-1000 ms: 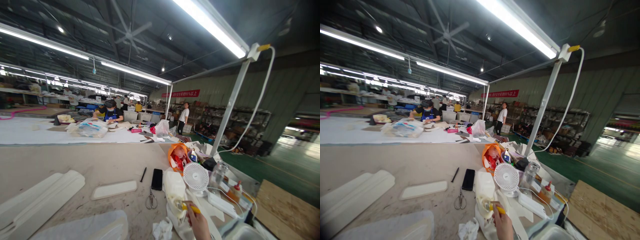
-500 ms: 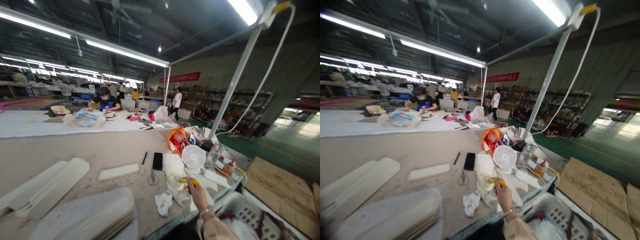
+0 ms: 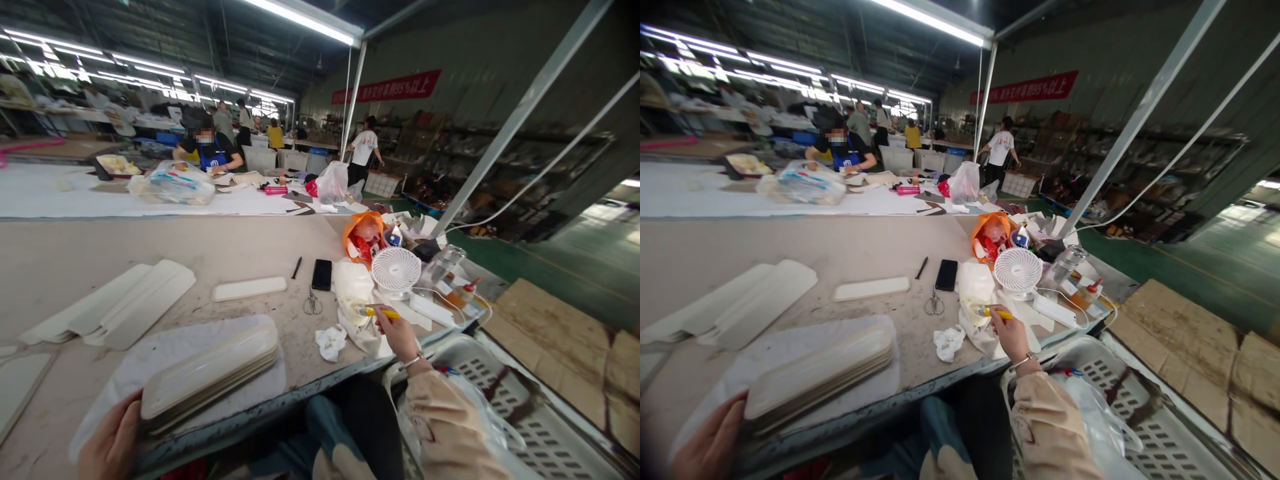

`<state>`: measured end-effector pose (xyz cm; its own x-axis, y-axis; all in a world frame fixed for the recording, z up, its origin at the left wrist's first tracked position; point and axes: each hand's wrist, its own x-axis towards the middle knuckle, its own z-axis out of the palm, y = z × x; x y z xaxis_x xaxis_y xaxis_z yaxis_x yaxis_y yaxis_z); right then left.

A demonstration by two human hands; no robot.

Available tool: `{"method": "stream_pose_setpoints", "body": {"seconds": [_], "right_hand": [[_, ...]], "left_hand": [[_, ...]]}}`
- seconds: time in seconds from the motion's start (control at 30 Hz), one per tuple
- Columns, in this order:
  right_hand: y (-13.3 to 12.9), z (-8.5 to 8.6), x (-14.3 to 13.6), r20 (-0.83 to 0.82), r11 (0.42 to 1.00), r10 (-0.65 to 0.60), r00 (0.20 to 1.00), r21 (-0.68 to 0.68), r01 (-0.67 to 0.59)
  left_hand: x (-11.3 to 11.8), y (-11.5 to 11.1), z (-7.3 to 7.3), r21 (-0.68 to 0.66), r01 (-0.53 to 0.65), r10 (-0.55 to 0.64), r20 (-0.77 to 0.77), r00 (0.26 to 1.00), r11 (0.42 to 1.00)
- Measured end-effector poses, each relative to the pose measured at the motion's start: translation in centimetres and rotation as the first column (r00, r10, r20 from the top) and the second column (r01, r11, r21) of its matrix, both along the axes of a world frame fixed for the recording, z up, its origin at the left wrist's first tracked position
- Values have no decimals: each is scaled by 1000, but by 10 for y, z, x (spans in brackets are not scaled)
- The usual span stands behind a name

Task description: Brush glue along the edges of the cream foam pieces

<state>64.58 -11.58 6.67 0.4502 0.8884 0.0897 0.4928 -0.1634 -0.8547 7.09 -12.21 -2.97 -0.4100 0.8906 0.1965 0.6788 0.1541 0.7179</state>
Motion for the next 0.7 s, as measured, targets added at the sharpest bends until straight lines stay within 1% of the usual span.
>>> {"method": "stream_pose_setpoints", "body": {"seconds": [0.1, 0.17, 0.23, 0.33, 0.43, 0.53, 0.63, 0.7], "right_hand": [[-5, 14, 2, 126, 993, 117, 985, -2, -118], [-6, 22, 4, 174, 987, 157, 972, -8, -158], [-5, 26, 5, 189, 984, 176, 966, -8, -177], [-2, 24, 4, 189, 984, 170, 967, 14, -176], [-2, 18, 2, 215, 982, 169, 962, 43, -182], [-6, 19, 2, 267, 982, 154, 951, 68, -178], [-7, 24, 1, 280, 986, 139, 950, 53, -160], [-2, 26, 0, 270, 981, 164, 949, 57, -186]], "left_hand": [[6, -5, 1, -4, -79, 79, 92, 993, 997], [8, -6, 2, -8, -70, 70, 109, 992, 998], [7, -5, 2, -34, -32, 35, 119, 992, 999], [2, -3, -1, -37, 1, 4, 139, 990, 999], [-2, -3, -3, -16, -10, 12, 148, 989, 1000], [-3, -4, -5, -49, 33, -26, 146, 989, 998], [-2, -4, -11, 2, 3, -4, 151, 988, 1000], [-1, -3, -16, 45, -24, 17, 142, 990, 999]]}}
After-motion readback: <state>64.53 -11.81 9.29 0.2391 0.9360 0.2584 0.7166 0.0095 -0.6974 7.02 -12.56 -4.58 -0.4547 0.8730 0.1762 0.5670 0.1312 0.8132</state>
